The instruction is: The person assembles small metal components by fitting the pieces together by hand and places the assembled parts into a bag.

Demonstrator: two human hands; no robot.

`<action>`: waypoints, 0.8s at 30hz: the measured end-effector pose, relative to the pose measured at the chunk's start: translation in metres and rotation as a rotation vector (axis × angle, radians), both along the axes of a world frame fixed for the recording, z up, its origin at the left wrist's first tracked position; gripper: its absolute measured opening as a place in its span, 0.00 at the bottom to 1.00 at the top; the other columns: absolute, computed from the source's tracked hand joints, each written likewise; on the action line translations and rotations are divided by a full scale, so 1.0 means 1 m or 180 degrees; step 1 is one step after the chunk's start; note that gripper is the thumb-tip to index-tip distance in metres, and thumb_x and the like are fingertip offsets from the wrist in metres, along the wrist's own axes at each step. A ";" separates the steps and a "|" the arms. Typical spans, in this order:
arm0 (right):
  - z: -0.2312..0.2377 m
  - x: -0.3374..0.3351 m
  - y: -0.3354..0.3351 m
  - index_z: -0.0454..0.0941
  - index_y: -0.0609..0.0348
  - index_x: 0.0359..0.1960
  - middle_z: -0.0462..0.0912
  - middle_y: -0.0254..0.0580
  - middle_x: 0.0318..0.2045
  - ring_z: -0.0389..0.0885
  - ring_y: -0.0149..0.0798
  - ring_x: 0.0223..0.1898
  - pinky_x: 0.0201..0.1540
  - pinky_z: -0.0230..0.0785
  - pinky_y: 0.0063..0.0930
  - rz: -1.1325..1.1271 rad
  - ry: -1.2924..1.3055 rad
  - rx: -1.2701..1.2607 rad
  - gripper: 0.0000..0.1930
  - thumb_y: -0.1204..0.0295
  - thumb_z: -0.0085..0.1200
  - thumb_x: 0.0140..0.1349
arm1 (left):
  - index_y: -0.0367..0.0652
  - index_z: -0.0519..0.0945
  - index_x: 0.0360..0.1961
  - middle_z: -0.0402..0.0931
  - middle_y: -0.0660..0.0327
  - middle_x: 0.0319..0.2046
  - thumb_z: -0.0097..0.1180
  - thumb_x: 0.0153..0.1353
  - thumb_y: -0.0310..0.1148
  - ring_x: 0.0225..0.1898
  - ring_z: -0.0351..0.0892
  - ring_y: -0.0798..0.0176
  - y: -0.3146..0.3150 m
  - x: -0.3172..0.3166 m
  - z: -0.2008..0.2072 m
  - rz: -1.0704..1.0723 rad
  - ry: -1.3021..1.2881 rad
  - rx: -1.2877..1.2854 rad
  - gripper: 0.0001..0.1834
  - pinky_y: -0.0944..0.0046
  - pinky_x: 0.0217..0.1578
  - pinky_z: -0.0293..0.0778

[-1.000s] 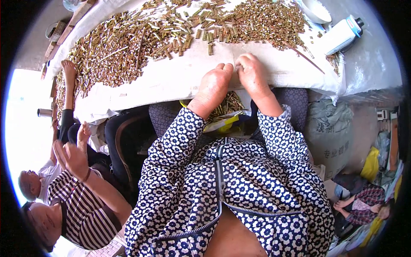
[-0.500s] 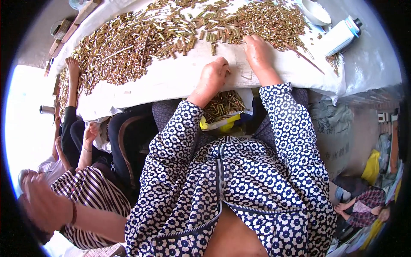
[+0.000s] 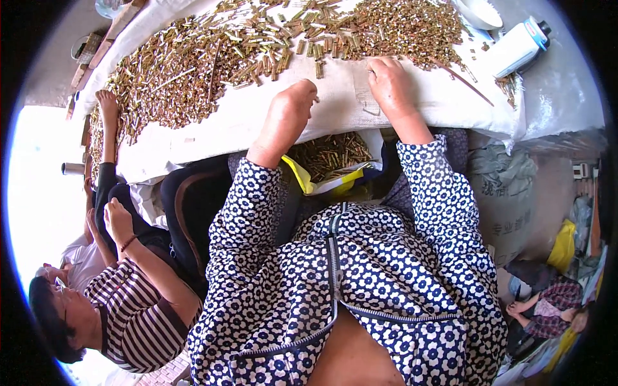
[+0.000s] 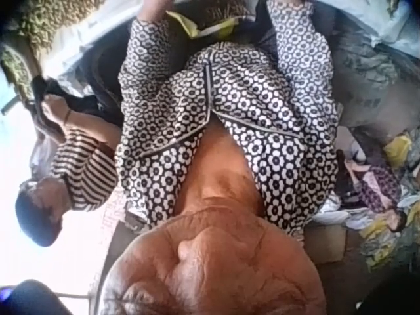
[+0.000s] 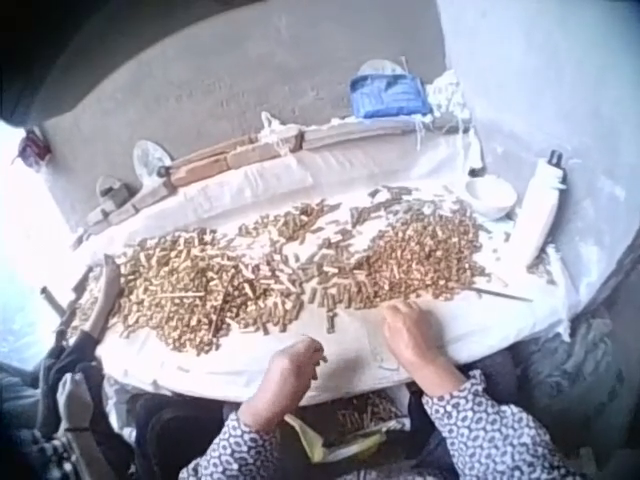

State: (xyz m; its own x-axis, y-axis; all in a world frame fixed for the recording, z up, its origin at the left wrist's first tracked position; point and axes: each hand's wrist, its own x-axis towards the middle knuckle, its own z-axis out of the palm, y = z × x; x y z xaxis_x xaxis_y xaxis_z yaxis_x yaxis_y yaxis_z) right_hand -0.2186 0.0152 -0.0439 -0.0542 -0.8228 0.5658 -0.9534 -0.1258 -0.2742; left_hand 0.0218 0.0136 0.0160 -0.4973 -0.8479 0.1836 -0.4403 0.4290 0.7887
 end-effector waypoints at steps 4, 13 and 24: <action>0.006 0.000 0.005 0.77 0.56 0.33 0.80 0.43 0.36 0.78 0.47 0.40 0.43 0.71 0.38 -0.0032 0.0090 0.0176 0.06 0.76 0.55 0.52 | 0.37 0.70 0.26 0.74 0.46 0.22 0.46 0.55 0.21 0.26 0.76 0.42 -0.004 -0.001 -0.011 -0.0211 -0.0797 -0.0970 0.03 0.53 0.28 0.73; 0.014 0.002 0.007 0.77 0.57 0.34 0.79 0.45 0.36 0.78 0.47 0.41 0.45 0.71 0.38 0.0065 -0.0093 -0.0038 0.07 0.74 0.56 0.53 | 0.36 0.73 0.32 0.77 0.50 0.25 0.48 0.61 0.24 0.22 0.77 0.55 -0.006 0.003 -0.021 -0.0001 -0.0448 -0.0448 0.03 0.59 0.22 0.72; 0.026 0.070 0.051 0.77 0.63 0.35 0.79 0.27 0.28 0.75 0.20 0.31 0.34 0.68 0.15 0.1186 -0.3235 0.0887 0.04 0.79 0.55 0.58 | 0.40 0.72 0.41 0.78 0.60 0.32 0.46 0.69 0.31 0.26 0.76 0.72 0.024 -0.004 -0.019 0.0327 0.2573 0.2200 0.07 0.75 0.23 0.71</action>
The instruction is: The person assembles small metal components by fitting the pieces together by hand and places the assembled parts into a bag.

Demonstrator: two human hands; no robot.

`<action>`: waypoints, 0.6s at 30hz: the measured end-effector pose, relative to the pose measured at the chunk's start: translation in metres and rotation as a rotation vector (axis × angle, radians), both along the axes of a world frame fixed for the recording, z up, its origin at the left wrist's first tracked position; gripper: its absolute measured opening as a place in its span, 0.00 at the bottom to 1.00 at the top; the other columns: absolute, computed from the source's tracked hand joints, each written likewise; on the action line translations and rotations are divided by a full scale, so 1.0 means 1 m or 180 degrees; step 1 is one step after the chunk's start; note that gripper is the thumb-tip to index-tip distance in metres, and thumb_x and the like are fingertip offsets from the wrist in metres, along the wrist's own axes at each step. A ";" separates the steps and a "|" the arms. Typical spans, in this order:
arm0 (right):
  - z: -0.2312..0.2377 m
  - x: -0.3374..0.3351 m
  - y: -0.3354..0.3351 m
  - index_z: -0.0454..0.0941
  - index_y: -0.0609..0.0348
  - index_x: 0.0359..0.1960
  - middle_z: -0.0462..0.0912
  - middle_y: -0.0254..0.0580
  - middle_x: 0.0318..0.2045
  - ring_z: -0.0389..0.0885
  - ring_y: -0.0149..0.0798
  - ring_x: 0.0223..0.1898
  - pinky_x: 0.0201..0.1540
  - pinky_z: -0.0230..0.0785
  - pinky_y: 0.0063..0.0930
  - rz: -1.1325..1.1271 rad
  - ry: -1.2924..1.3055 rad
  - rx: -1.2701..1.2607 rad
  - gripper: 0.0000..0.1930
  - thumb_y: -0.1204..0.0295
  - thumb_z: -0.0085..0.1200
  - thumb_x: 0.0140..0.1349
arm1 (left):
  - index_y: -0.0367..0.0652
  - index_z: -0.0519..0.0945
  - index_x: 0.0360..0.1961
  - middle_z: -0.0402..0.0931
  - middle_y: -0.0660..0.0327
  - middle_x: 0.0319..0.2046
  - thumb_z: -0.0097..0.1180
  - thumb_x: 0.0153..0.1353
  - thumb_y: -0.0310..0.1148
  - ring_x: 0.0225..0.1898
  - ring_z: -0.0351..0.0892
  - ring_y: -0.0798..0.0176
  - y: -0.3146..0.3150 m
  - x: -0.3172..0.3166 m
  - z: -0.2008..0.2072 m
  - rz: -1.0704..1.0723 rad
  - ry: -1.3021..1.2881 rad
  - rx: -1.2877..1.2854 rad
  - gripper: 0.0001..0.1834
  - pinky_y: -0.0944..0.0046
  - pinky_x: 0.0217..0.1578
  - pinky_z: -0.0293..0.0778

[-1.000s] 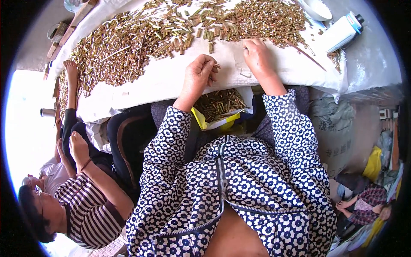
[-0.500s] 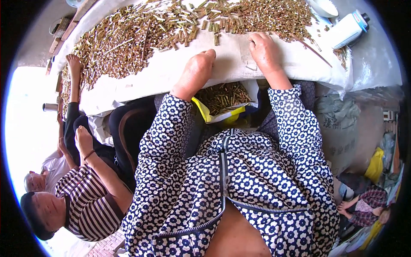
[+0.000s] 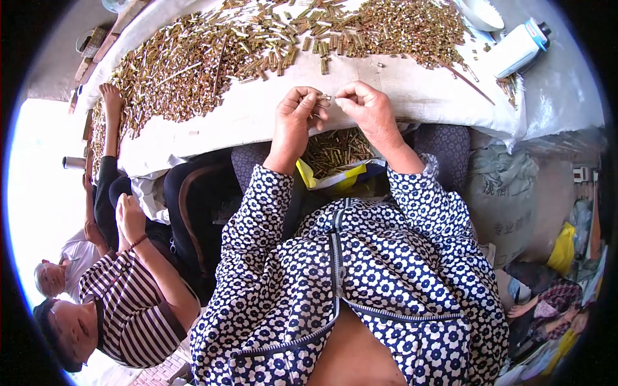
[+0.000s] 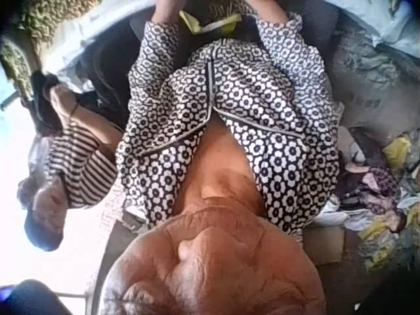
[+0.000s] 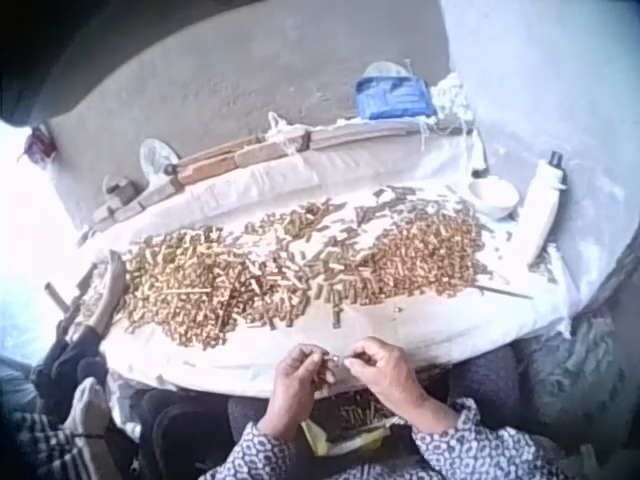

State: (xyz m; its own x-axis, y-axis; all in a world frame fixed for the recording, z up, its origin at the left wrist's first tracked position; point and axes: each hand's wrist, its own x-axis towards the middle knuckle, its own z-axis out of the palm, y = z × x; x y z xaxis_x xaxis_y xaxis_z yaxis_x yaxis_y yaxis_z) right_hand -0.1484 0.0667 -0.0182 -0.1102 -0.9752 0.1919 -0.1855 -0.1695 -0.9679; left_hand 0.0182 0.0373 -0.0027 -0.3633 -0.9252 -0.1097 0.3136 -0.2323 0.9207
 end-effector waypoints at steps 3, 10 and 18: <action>0.005 0.003 0.005 0.78 0.63 0.35 0.79 0.28 0.29 0.74 0.19 0.30 0.34 0.68 0.14 -0.0015 0.0062 0.0181 0.03 0.79 0.55 0.59 | 0.40 0.72 0.41 0.78 0.59 0.31 0.46 0.69 0.31 0.26 0.76 0.71 0.003 -0.003 -0.003 0.0008 0.0084 0.0066 0.06 0.74 0.23 0.71; 0.000 0.004 0.009 0.77 0.63 0.37 0.78 0.29 0.32 0.76 0.21 0.35 0.40 0.68 0.15 0.0239 -0.1220 0.0463 0.04 0.79 0.55 0.60 | 0.39 0.71 0.40 0.78 0.59 0.31 0.45 0.69 0.30 0.26 0.76 0.70 0.010 -0.008 -0.005 0.0043 0.0214 0.0050 0.06 0.74 0.22 0.72; 0.001 0.007 0.018 0.74 0.65 0.39 0.79 0.34 0.31 0.76 0.26 0.34 0.40 0.70 0.21 0.0153 -0.1075 0.0260 0.06 0.75 0.51 0.62 | 0.39 0.72 0.39 0.78 0.59 0.31 0.46 0.68 0.29 0.26 0.76 0.71 0.015 -0.010 -0.005 0.0050 0.0363 0.0025 0.05 0.75 0.22 0.71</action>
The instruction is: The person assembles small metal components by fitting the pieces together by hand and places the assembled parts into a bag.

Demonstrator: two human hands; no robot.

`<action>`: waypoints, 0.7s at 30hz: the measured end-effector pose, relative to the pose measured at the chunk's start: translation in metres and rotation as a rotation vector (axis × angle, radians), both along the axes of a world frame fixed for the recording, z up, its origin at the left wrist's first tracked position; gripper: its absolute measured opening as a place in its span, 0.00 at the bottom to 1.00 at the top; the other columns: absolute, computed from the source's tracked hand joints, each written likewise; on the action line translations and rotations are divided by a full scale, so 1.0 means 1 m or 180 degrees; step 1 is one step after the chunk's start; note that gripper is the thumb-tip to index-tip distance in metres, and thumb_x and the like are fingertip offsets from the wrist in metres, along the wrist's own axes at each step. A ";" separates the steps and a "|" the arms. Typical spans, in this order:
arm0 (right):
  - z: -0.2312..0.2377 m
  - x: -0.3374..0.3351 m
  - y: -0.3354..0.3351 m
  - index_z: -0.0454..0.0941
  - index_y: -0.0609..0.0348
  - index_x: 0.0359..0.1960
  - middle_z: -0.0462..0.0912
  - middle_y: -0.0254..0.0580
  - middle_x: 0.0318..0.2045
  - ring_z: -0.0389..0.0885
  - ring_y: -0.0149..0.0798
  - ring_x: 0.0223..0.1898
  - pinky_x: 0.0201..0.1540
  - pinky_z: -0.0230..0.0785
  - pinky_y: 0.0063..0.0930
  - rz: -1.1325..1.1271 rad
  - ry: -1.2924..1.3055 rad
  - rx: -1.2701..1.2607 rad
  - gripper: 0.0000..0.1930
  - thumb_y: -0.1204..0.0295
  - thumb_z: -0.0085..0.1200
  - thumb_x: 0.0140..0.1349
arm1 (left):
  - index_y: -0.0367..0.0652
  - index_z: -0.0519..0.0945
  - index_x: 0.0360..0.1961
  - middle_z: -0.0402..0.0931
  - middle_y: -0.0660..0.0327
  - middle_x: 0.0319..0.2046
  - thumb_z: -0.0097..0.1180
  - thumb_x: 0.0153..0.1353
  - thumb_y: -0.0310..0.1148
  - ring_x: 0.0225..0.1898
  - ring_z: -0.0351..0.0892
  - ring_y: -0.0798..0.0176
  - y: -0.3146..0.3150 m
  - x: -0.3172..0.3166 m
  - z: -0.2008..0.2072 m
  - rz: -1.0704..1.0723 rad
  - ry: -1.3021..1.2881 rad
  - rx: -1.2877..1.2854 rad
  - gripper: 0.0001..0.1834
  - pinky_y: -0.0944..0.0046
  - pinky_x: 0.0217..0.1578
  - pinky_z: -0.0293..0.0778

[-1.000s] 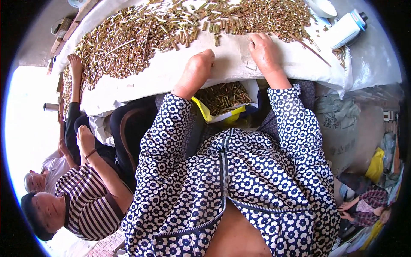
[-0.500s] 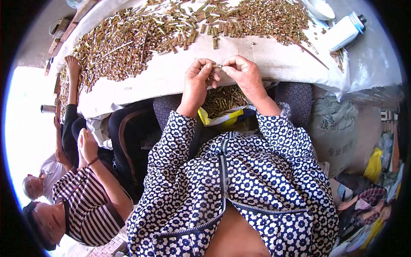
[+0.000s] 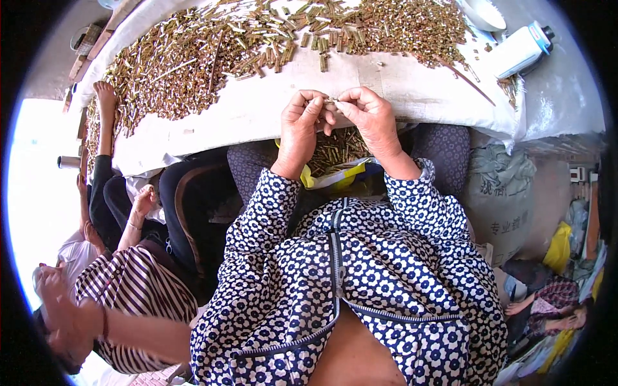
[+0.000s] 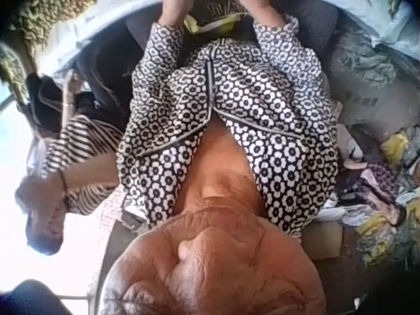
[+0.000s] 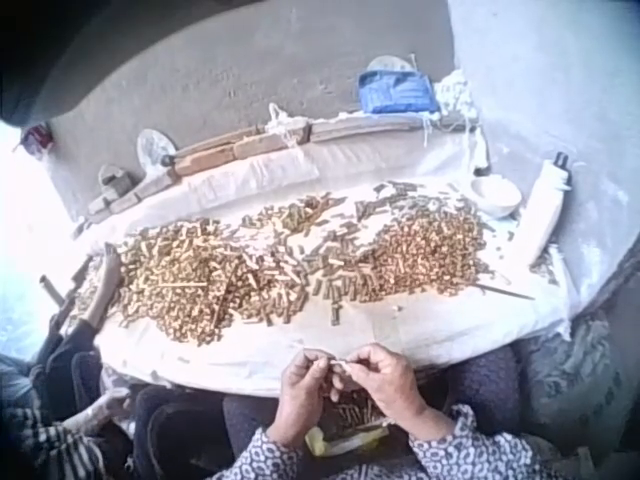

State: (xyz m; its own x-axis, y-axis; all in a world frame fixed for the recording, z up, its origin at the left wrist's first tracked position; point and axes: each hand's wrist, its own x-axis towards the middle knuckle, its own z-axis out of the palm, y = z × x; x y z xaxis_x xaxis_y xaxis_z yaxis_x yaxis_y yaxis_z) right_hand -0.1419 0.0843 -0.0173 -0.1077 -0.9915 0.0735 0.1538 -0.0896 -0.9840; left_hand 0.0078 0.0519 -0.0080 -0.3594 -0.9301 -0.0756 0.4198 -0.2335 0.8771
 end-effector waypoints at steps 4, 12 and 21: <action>0.008 0.001 0.004 0.74 0.65 0.37 0.79 0.34 0.30 0.77 0.25 0.34 0.40 0.70 0.21 -0.0087 0.0250 0.0014 0.06 0.75 0.51 0.63 | 0.39 0.72 0.40 0.78 0.59 0.30 0.46 0.68 0.29 0.25 0.76 0.71 0.002 -0.001 0.000 0.0003 -0.0014 -0.0078 0.05 0.75 0.22 0.71; 0.017 0.007 0.011 0.73 0.66 0.36 0.79 0.35 0.31 0.77 0.26 0.33 0.38 0.71 0.21 -0.0132 -0.0328 -0.0166 0.03 0.78 0.51 0.63 | 0.38 0.72 0.40 0.78 0.59 0.30 0.46 0.68 0.28 0.25 0.75 0.71 0.007 -0.008 -0.002 0.0089 0.0273 -0.0063 0.05 0.75 0.22 0.71; 0.013 0.001 0.012 0.72 0.66 0.37 0.77 0.37 0.31 0.77 0.27 0.34 0.41 0.73 0.22 0.0025 -0.0089 -0.0227 0.03 0.79 0.48 0.64 | 0.37 0.72 0.40 0.78 0.58 0.30 0.46 0.68 0.28 0.24 0.75 0.71 0.009 -0.005 0.003 0.0004 0.0005 -0.0195 0.05 0.74 0.22 0.72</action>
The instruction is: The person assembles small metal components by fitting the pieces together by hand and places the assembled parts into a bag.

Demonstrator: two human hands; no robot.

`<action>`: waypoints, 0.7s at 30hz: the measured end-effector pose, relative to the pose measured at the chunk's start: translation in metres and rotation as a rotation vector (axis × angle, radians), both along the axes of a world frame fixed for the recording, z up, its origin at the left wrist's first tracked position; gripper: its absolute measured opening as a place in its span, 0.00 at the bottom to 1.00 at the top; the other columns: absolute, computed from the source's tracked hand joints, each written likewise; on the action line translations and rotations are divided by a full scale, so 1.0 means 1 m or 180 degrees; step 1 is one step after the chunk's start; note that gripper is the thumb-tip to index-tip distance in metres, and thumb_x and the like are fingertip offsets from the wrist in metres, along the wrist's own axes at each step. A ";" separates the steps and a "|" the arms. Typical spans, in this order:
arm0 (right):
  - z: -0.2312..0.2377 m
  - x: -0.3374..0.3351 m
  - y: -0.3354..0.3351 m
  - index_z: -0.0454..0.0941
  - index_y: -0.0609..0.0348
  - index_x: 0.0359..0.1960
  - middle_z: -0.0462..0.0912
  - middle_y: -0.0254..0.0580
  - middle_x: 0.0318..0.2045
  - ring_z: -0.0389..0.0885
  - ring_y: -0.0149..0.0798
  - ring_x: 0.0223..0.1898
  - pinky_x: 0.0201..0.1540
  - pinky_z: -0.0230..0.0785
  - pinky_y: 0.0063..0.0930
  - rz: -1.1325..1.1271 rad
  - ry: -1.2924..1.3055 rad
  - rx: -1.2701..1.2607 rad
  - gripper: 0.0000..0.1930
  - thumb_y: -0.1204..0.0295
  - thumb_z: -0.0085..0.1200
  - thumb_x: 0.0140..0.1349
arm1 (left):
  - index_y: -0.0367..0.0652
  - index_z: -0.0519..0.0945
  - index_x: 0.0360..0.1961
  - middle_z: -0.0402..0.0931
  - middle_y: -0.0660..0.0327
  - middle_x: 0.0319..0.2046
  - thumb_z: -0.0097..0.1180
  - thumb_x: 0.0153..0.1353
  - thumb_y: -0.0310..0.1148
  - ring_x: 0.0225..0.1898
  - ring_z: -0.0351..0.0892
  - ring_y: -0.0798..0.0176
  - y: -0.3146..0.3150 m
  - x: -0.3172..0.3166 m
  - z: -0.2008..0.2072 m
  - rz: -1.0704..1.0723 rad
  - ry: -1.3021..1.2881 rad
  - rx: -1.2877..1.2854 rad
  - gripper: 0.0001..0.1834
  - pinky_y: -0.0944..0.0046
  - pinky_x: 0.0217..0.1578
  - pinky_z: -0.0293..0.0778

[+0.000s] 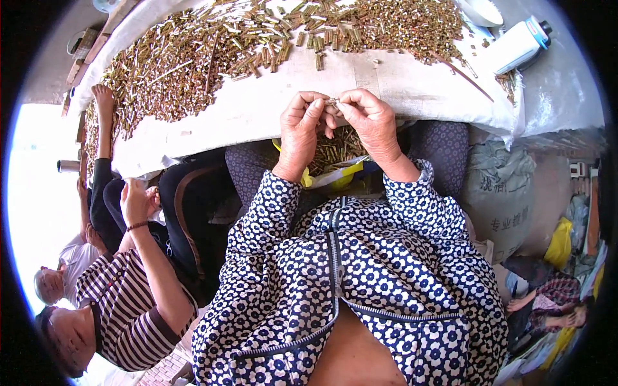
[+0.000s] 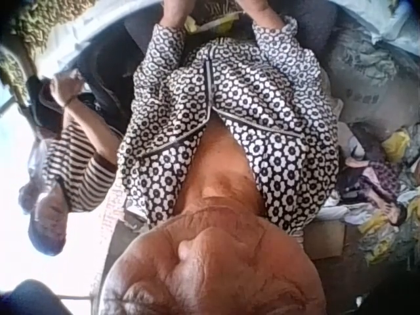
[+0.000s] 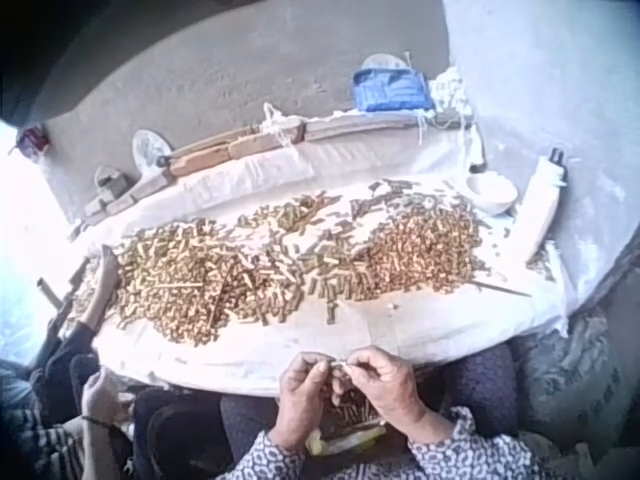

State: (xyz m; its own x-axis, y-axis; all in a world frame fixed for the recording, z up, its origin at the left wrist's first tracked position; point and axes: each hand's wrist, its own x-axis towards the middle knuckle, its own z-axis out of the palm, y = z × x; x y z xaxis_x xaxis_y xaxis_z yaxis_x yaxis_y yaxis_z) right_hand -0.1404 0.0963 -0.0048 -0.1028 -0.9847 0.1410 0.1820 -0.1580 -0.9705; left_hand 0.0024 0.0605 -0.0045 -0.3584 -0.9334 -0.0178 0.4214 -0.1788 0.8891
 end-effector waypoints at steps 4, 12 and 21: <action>0.001 -0.005 0.001 0.72 0.66 0.38 0.77 0.36 0.32 0.76 0.27 0.35 0.42 0.73 0.22 0.0134 -0.0181 0.0211 0.04 0.78 0.49 0.64 | 0.37 0.72 0.40 0.78 0.58 0.30 0.46 0.68 0.28 0.24 0.75 0.70 -0.002 0.002 0.000 -0.0069 -0.0089 -0.0114 0.05 0.74 0.21 0.72; -0.008 -0.011 -0.002 0.74 0.64 0.36 0.77 0.33 0.31 0.75 0.25 0.34 0.41 0.70 0.20 0.0095 0.0445 -0.0152 0.04 0.77 0.50 0.61 | 0.36 0.72 0.40 0.77 0.58 0.30 0.46 0.68 0.27 0.24 0.75 0.71 0.000 0.004 0.001 -0.0116 -0.0337 -0.0400 0.05 0.75 0.21 0.72; -0.005 -0.021 -0.006 0.74 0.64 0.34 0.78 0.32 0.31 0.75 0.23 0.35 0.40 0.69 0.20 0.0365 0.0381 0.0156 0.05 0.75 0.52 0.61 | 0.36 0.71 0.41 0.77 0.58 0.30 0.46 0.68 0.28 0.24 0.75 0.71 -0.003 0.004 -0.001 -0.0186 -0.0549 -0.0594 0.06 0.75 0.20 0.72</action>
